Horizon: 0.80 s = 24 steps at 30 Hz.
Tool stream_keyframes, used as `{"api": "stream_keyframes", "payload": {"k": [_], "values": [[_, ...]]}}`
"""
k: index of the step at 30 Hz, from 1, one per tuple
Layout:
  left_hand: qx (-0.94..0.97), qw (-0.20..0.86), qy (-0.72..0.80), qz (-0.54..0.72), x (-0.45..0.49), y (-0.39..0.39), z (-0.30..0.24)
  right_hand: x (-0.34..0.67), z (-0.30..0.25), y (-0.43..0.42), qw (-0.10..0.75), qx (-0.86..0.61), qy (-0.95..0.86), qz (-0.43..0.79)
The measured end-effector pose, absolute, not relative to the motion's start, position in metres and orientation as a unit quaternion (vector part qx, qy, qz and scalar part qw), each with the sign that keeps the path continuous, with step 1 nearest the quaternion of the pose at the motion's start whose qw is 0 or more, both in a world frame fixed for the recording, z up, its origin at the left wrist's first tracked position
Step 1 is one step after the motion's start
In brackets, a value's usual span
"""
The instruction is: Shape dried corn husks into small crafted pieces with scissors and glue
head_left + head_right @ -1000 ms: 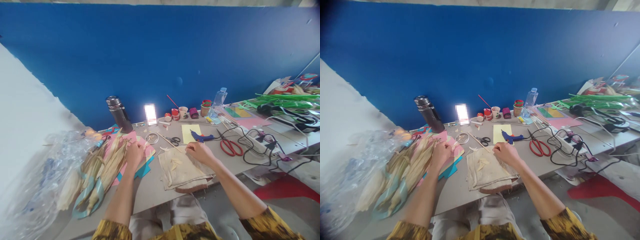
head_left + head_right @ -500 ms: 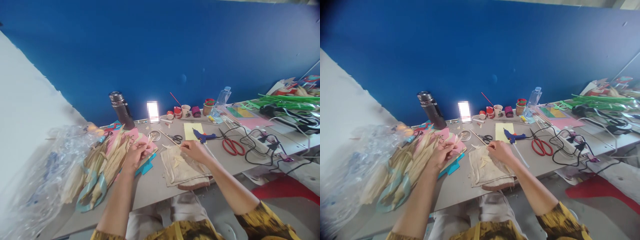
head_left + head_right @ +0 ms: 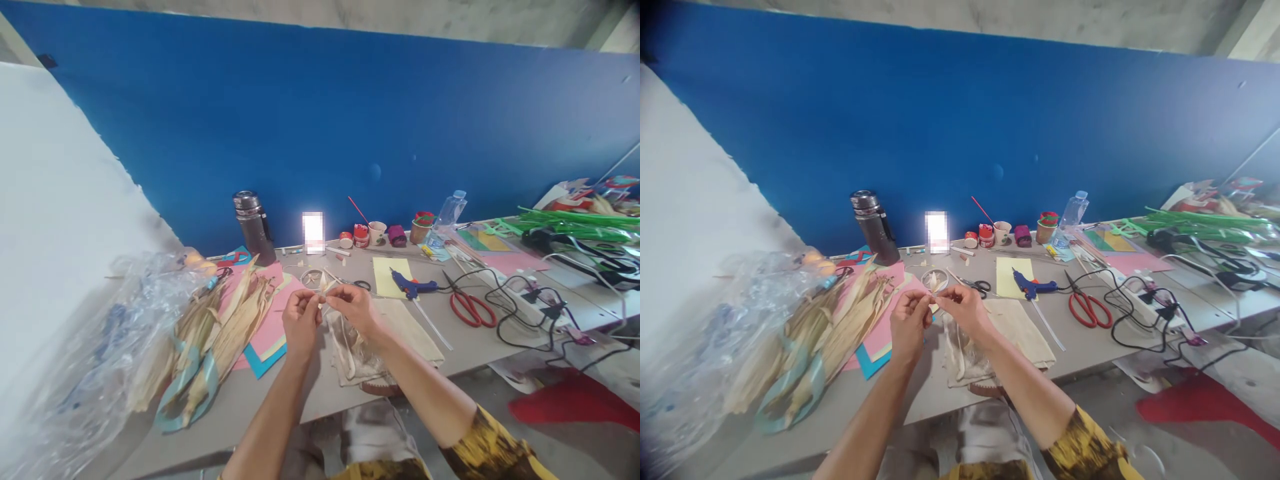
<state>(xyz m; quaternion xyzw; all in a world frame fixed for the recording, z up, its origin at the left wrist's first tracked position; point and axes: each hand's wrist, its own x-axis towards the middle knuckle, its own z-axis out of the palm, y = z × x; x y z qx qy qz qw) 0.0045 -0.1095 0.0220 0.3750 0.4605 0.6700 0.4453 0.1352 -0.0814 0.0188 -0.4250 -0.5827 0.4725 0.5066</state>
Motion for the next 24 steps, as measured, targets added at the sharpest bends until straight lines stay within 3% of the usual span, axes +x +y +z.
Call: {"api": "stream_keyframes", "payload": {"k": [5, 15, 17, 21, 24], "values": [[0.378, 0.447, 0.454, 0.672, 0.012, -0.113, 0.022, 0.134, 0.023, -0.085, 0.514, -0.422, -0.574, 0.478], [0.343, 0.553, 0.400, 0.646, 0.013, -0.111, 0.018, 0.134, 0.036, -0.092, 0.514, -0.407, -0.529, 0.539], [0.373, 0.525, 0.437, 0.628, 0.010, -0.115, 0.019, 0.134, 0.037, -0.092, 0.519, -0.413, -0.528, 0.530], [0.463, 0.355, 0.540, 0.606, 0.002, -0.125, 0.026, 0.134, 0.039, -0.094, 0.524, -0.399, -0.518, 0.546], [0.471, 0.350, 0.529, 0.613, -0.001, -0.129, 0.032, 0.134, 0.038, -0.095, 0.512, -0.368, -0.511, 0.584]]}}
